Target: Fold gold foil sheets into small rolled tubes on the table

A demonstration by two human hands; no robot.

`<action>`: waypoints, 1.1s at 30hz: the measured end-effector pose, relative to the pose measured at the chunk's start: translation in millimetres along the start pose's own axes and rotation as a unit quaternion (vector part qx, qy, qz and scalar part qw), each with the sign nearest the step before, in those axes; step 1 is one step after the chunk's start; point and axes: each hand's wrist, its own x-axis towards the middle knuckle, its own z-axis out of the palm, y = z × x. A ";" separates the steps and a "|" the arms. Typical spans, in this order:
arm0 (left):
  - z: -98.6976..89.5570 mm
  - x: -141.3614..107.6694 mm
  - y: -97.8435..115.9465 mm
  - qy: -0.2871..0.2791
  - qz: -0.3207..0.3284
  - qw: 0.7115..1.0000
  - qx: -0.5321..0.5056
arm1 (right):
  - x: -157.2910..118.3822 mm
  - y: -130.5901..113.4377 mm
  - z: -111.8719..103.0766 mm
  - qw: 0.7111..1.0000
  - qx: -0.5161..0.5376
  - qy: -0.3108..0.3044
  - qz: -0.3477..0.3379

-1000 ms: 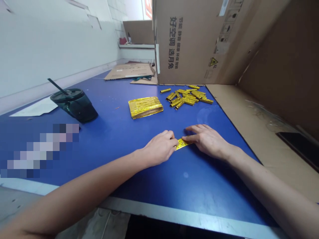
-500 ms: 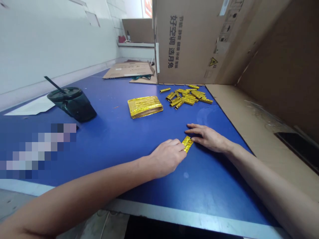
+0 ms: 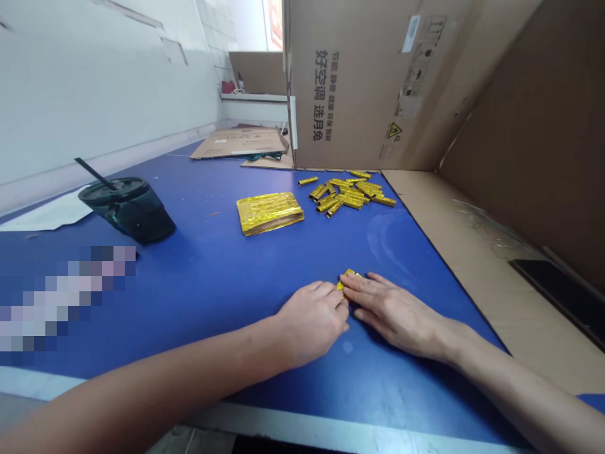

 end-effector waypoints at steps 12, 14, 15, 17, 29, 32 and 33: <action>-0.2 -13.1 4.4 0.019 0.022 0.999 -0.032 | -11.4 5.2 9.1 1.000 0.000 -0.024 0.019; -1.4 -13.6 4.5 0.012 0.016 0.999 -0.048 | -10.1 4.7 9.1 0.999 -0.010 -0.027 0.027; -2.1 -13.6 4.4 0.007 0.015 0.998 -0.055 | -9.2 5.0 9.4 0.999 -0.015 -0.027 0.033; -3.4 -13.4 4.1 -0.002 0.014 0.998 -0.063 | -7.3 6.4 10.8 0.998 -0.025 -0.020 0.047; -10.4 -11.2 5.1 -0.045 0.003 0.996 -0.081 | -2.5 19.6 25.4 0.990 -0.087 0.010 0.113; -13.9 -10.4 4.7 -0.053 -0.002 0.995 -0.090 | -0.8 17.4 26.2 0.987 -0.091 0.009 0.133; -14.5 -10.3 4.7 -0.053 -0.002 0.994 -0.092 | -0.2 16.0 26.5 0.986 -0.090 0.010 0.142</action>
